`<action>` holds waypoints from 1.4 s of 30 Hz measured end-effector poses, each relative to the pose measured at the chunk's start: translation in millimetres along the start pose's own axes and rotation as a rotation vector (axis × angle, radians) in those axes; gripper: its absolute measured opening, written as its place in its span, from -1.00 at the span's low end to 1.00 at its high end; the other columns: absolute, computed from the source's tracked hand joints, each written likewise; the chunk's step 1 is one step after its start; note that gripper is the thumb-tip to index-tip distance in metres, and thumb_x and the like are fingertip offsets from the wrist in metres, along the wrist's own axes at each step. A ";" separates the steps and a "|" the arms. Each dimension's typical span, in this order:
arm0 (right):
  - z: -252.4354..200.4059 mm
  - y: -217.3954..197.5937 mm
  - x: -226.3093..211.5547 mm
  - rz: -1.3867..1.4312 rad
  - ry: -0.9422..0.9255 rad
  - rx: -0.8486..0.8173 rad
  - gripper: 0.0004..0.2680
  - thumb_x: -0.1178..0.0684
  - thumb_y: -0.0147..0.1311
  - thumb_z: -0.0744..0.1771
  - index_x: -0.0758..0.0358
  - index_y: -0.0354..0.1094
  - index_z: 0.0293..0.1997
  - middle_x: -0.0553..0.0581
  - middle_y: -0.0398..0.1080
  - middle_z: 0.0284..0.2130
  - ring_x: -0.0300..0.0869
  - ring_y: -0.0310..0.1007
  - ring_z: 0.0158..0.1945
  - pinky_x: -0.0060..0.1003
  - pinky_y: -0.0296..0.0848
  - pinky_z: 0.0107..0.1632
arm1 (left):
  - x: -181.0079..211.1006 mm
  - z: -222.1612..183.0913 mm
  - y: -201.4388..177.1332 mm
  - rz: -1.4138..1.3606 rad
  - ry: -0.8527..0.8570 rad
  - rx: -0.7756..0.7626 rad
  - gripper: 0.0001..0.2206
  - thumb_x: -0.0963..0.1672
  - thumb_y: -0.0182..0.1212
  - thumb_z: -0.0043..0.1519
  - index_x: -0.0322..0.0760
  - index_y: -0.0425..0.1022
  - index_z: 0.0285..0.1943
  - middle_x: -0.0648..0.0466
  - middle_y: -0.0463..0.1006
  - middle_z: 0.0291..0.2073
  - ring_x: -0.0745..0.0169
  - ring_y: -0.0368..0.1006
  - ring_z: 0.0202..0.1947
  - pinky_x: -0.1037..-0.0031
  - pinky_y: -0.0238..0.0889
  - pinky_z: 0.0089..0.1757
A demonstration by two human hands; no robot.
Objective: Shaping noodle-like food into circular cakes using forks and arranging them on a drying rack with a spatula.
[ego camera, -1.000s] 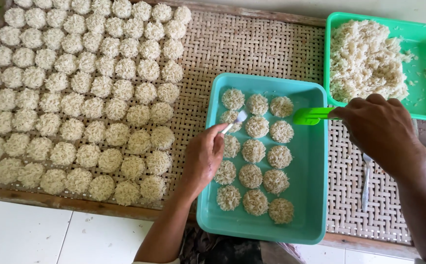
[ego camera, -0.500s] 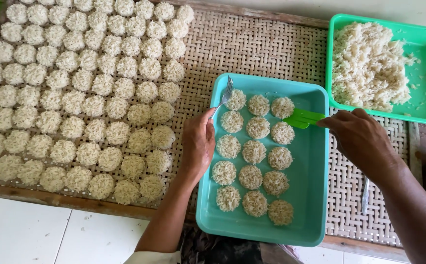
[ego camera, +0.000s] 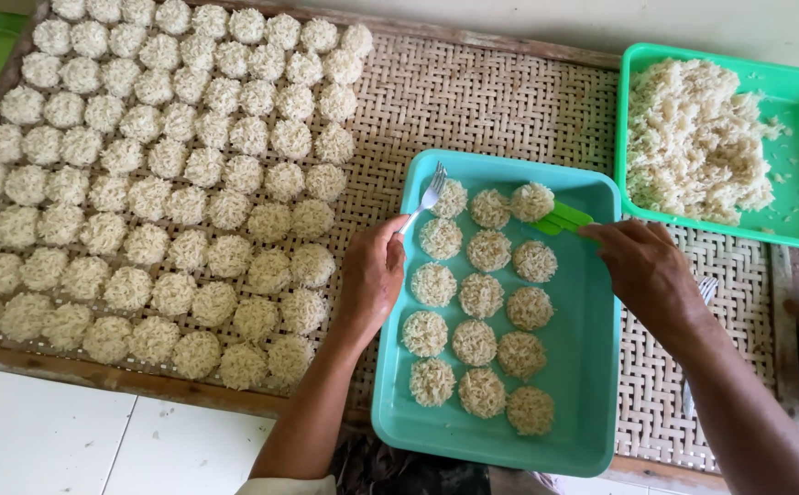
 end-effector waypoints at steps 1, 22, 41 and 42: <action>-0.9 -0.1 -1.2 -0.003 -0.008 -0.002 -0.73 0.10 0.18 0.33 0.09 0.47 0.16 0.09 0.52 -0.12 -0.05 0.46 -0.10 -0.17 0.55 -0.08 | -0.6 0.6 -4.1 -0.003 -0.004 0.007 -0.69 -0.24 0.10 0.29 -0.39 0.48 0.22 -0.05 0.56 -0.32 0.25 0.42 -0.40 0.43 0.39 -0.33; 248.9 48.7 -37.9 0.073 -0.267 0.335 -0.76 0.28 0.27 0.33 0.06 0.62 0.06 0.25 0.57 -0.23 0.14 0.58 -0.15 -0.07 0.57 -0.08 | -16.8 128.7 -101.1 0.098 0.046 0.258 -0.71 -0.25 0.03 0.34 -0.32 0.49 0.22 -0.18 0.64 -0.25 -0.06 0.62 -0.30 0.20 0.45 -0.20; 347.5 120.0 -34.2 0.045 -0.109 0.078 -0.77 0.18 0.22 0.37 -0.12 0.54 0.08 0.22 0.52 -0.13 0.19 0.53 -0.04 0.11 0.59 -0.14 | -59.8 263.5 -12.0 0.419 0.107 0.055 -0.79 -0.19 0.11 0.31 -0.14 0.57 0.07 -0.14 0.65 -0.29 -0.01 0.66 -0.29 0.19 0.55 -0.28; 345.8 118.2 -34.8 0.027 -0.102 0.062 -0.78 0.16 0.21 0.37 -0.12 0.54 0.09 0.22 0.52 -0.12 0.20 0.52 -0.02 0.13 0.59 -0.13 | -53.7 259.7 -14.2 0.421 0.078 0.036 -0.80 -0.21 0.06 0.35 -0.22 0.59 0.04 -0.19 0.64 -0.29 -0.05 0.66 -0.29 0.16 0.56 -0.27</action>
Point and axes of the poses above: each hand's wrist, its own z-axis towards the middle knuckle, its own y-axis out of the palm, x = y × z, the point moved 6 cm from there along z, towards the middle knuckle
